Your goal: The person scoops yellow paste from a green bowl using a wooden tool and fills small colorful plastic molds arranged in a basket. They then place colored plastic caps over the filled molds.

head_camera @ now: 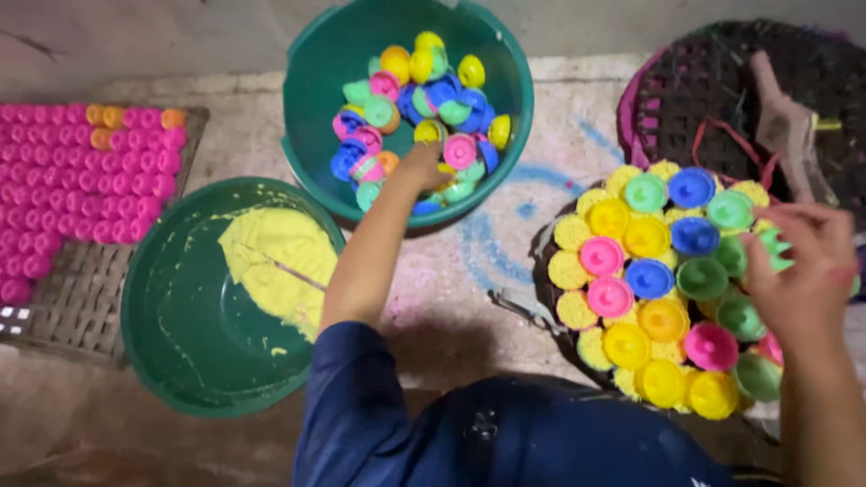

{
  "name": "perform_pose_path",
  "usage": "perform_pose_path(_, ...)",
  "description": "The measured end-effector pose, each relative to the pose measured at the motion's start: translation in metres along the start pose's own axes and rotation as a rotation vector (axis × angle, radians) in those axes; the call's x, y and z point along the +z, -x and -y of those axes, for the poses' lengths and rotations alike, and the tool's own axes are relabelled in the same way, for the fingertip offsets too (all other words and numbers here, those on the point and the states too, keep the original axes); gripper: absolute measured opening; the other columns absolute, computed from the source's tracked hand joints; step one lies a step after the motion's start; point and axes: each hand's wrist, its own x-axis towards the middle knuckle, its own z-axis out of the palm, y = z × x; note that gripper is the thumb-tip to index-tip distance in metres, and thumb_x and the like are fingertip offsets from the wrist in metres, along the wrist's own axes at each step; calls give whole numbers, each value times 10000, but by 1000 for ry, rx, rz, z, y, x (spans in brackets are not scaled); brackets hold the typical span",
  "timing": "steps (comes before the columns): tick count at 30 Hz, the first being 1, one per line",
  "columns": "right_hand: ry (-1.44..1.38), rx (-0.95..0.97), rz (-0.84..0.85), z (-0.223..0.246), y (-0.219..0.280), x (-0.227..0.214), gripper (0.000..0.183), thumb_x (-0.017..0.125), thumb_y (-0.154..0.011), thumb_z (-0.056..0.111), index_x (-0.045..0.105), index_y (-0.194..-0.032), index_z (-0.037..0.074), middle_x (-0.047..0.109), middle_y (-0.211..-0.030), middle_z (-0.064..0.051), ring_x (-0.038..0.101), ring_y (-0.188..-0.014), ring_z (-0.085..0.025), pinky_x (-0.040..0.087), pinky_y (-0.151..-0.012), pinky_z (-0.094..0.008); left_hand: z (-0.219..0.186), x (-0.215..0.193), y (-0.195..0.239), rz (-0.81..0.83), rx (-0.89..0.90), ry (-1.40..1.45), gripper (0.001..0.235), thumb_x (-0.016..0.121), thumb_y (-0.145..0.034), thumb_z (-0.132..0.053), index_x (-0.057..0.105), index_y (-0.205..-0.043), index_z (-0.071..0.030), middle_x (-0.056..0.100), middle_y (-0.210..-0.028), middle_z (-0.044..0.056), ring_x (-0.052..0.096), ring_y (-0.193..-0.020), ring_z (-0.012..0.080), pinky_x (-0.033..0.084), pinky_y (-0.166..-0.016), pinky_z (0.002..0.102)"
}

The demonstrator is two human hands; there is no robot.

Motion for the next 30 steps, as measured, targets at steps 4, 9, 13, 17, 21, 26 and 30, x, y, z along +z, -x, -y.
perform_pose_path(4,-7,-114,-18,37,-9,9,214,801,-961,76,739,-1166,81,625,-1189,-102,643,-1030,-233,540,-752,-289,4,29,-51,236,-98,-142,903,936,-590,-298,519,-1354,-56,687,-1242,225,690,-1135,360,562,-965,443)
perform_pose_path(9,-242,-58,32,53,-8,28,249,770,-878,84,736,-1125,76,658,-1188,-109,672,-1042,-238,562,-780,-314,-11,-12,-42,-105,-185,-247,257,574,-967,-185,744,-1097,-44,715,-1173,253,694,-1102,422,553,-916,532)
perform_pose_path(13,-404,-129,129,64,-23,45,281,769,-882,109,716,-1151,44,662,-1125,-102,660,-952,-206,533,-794,-293,-85,-74,6,-321,146,-103,162,653,-886,-171,721,-1016,-104,737,-953,205,701,-888,399,545,-756,514)
perform_pose_path(17,-727,137,289,68,-33,65,470,736,-893,111,582,-1331,43,633,-1019,-32,596,-780,-78,498,-677,-239,-209,-72,70,-243,523,388,135,654,-853,-75,641,-985,-48,692,-875,151,720,-740,300,578,-652,382)
perform_pose_path(21,-710,275,287,35,-38,81,277,713,-942,103,608,-1193,49,565,-825,-15,522,-697,-65,447,-611,-242,-288,-58,104,-157,664,460,226,745,-822,-61,633,-1018,-39,665,-903,128,701,-767,245,575,-660,345)
perform_pose_path(26,-587,344,69,-81,-51,72,136,642,-943,96,638,-1070,45,624,-918,13,650,-678,-96,537,-572,-282,-318,-32,107,29,672,679,493,776,-879,-149,544,-1304,-59,614,-1125,113,696,-825,165,609,-654,295)
perform_pose_path(30,-112,346,-39,-184,-67,56,91,707,-920,99,721,-1005,67,739,-924,-137,733,-830,-261,561,-755,-400,-320,-9,110,47,670,656,486,748,-902,-127,539,-1337,-75,645,-1155,100,707,-868,147,604,-689,282)
